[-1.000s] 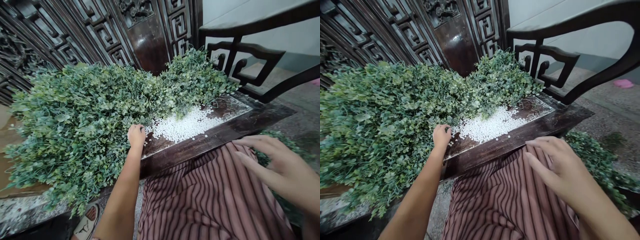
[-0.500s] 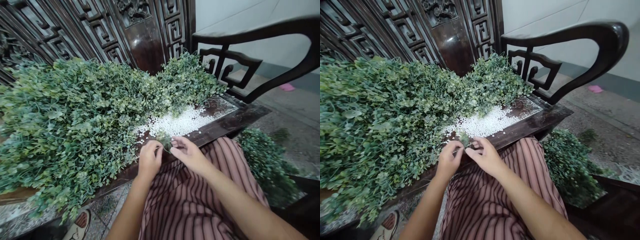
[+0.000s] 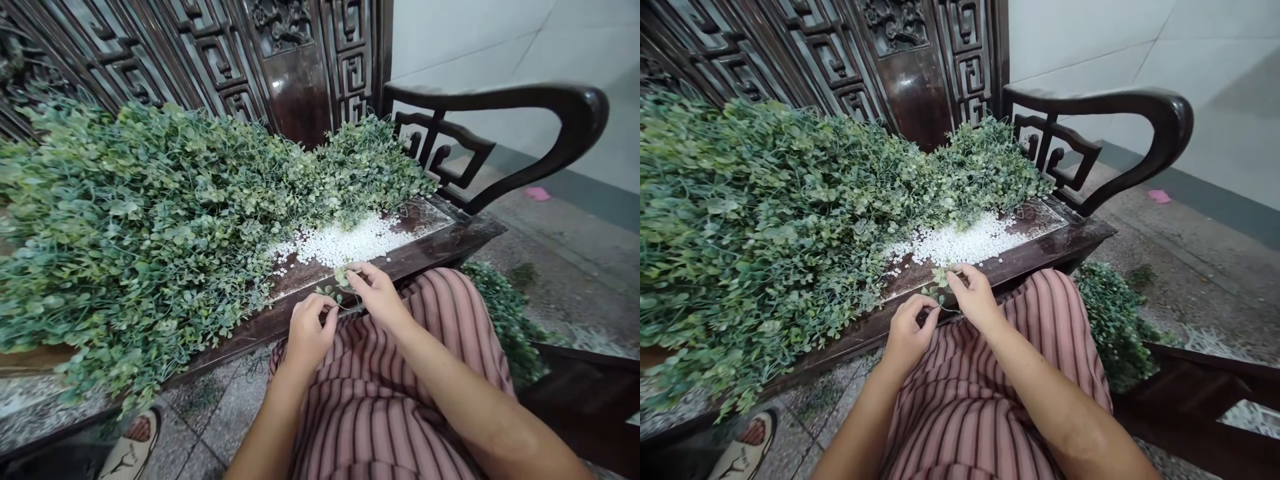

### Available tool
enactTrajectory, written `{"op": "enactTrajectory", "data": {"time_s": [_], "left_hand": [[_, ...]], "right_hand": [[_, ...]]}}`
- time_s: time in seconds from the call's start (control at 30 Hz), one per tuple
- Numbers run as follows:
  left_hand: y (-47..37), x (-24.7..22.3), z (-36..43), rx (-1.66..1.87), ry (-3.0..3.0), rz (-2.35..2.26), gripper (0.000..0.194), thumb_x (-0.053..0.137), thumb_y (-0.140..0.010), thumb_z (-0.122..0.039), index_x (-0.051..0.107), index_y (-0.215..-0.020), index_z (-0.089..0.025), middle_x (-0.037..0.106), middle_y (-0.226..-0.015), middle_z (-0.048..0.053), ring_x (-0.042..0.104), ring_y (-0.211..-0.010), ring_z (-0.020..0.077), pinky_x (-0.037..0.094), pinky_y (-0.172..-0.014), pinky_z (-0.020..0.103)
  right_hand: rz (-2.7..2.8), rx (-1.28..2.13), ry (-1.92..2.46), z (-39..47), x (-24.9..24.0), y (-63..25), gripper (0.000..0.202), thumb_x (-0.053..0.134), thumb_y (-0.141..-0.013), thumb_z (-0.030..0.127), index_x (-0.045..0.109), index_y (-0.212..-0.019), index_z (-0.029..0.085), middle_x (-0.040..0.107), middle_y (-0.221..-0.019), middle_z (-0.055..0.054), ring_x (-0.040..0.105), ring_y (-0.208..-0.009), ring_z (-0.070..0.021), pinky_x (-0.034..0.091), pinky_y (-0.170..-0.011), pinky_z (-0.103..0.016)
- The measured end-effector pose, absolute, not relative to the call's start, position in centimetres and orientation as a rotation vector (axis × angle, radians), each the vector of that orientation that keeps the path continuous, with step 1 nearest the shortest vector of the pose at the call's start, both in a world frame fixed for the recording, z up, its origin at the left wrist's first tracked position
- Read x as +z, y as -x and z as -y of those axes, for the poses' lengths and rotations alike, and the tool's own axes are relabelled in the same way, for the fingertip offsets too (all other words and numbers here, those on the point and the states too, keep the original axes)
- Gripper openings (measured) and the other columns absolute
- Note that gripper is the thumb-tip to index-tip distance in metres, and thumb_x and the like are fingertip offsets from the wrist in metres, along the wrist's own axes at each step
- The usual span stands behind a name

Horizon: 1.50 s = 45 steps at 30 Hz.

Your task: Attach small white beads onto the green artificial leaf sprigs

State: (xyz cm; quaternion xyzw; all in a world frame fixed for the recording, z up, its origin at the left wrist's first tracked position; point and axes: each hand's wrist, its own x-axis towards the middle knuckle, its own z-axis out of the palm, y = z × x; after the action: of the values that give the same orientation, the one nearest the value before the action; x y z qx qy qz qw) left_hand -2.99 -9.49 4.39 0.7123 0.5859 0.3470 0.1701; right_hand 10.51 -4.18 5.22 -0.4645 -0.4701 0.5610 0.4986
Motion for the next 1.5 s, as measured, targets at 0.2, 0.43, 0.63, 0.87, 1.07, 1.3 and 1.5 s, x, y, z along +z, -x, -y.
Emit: {"op": "enactTrajectory", "data": {"time_s": [0.2,0.43,0.63,0.87,1.07,1.3,1.5], "left_hand": [[3.8,4.8,8.7,1.236,-1.663,-1.614,0.011,0.053,-0.076,-0.021,0.061,-0.082,-0.017,0.061,-0.076,0.003,0.057,-0.071,0.0125,0.045,-0.067,0.024],[3.9,5.2,6.7,1.278,-1.399,-1.654,0.019,0.055,-0.073,-0.022,0.064,-0.089,-0.016,0.062,-0.080,0.004,0.059,-0.070,0.0115,0.048,-0.066,0.023],[4.6,3.5,4.0,1.109,-1.562,-1.861,0.018,0.052,-0.077,-0.019,0.064,-0.089,-0.017,0.061,-0.086,0.005,0.059,-0.073,0.0127,0.048,-0.074,0.027],[5.3,1.2,1.9,0.732,-1.718,-2.133,0.024,0.054,-0.077,-0.018,0.064,-0.098,-0.018,0.060,-0.092,0.007,0.057,-0.086,0.0191,0.045,-0.083,0.034],[5.2,0.3,-0.4,0.679,-1.706,-2.239,0.029,0.053,-0.078,-0.020,0.061,-0.106,-0.019,0.059,-0.095,0.008,0.056,-0.092,0.0208,0.042,-0.084,0.034],[6.1,0.0,-2.0,0.908,-1.559,-2.110,0.012,0.054,-0.073,-0.015,0.065,-0.070,-0.020,0.061,-0.080,0.005,0.057,-0.078,0.0184,0.042,-0.077,0.032],[4.3,1.7,1.5,1.224,-0.924,-1.681,0.005,0.059,-0.068,-0.019,0.063,-0.069,-0.016,0.059,-0.060,-0.002,0.053,-0.057,0.0100,0.043,-0.063,0.025]], "right_hand": [[1.097,1.441,1.142,3.4,6.2,-10.3,0.023,0.060,-0.063,0.039,0.050,-0.068,0.019,0.046,-0.063,0.003,0.046,-0.056,-0.0099,0.046,-0.052,-0.024],[1.378,1.219,1.209,2.1,5.2,-9.8,0.022,0.051,-0.072,0.039,0.051,-0.067,0.018,0.051,-0.064,0.001,0.047,-0.063,-0.0125,0.041,-0.065,-0.027],[1.475,1.278,1.270,1.0,4.3,-10.8,0.029,0.043,-0.078,0.045,0.053,-0.071,0.019,0.051,-0.061,0.000,0.049,-0.060,-0.0139,0.040,-0.060,-0.027],[1.603,1.383,1.242,-0.2,2.3,-12.2,0.031,0.044,-0.078,0.048,0.051,-0.070,0.019,0.050,-0.061,0.000,0.047,-0.060,-0.0130,0.040,-0.061,-0.027],[1.610,1.578,1.185,0.0,1.0,-11.9,0.033,0.048,-0.077,0.049,0.055,-0.072,0.018,0.055,-0.067,-0.002,0.049,-0.063,-0.0121,0.042,-0.064,-0.026],[1.505,1.548,1.213,-0.3,0.9,-11.5,0.037,0.051,-0.073,0.053,0.052,-0.065,0.017,0.052,-0.059,0.000,0.046,-0.057,-0.0111,0.040,-0.059,-0.026],[1.484,1.464,1.234,1.2,1.7,-10.6,0.025,0.054,-0.073,0.040,0.053,-0.061,0.018,0.052,-0.057,0.001,0.046,-0.055,-0.0106,0.039,-0.058,-0.025]]}}
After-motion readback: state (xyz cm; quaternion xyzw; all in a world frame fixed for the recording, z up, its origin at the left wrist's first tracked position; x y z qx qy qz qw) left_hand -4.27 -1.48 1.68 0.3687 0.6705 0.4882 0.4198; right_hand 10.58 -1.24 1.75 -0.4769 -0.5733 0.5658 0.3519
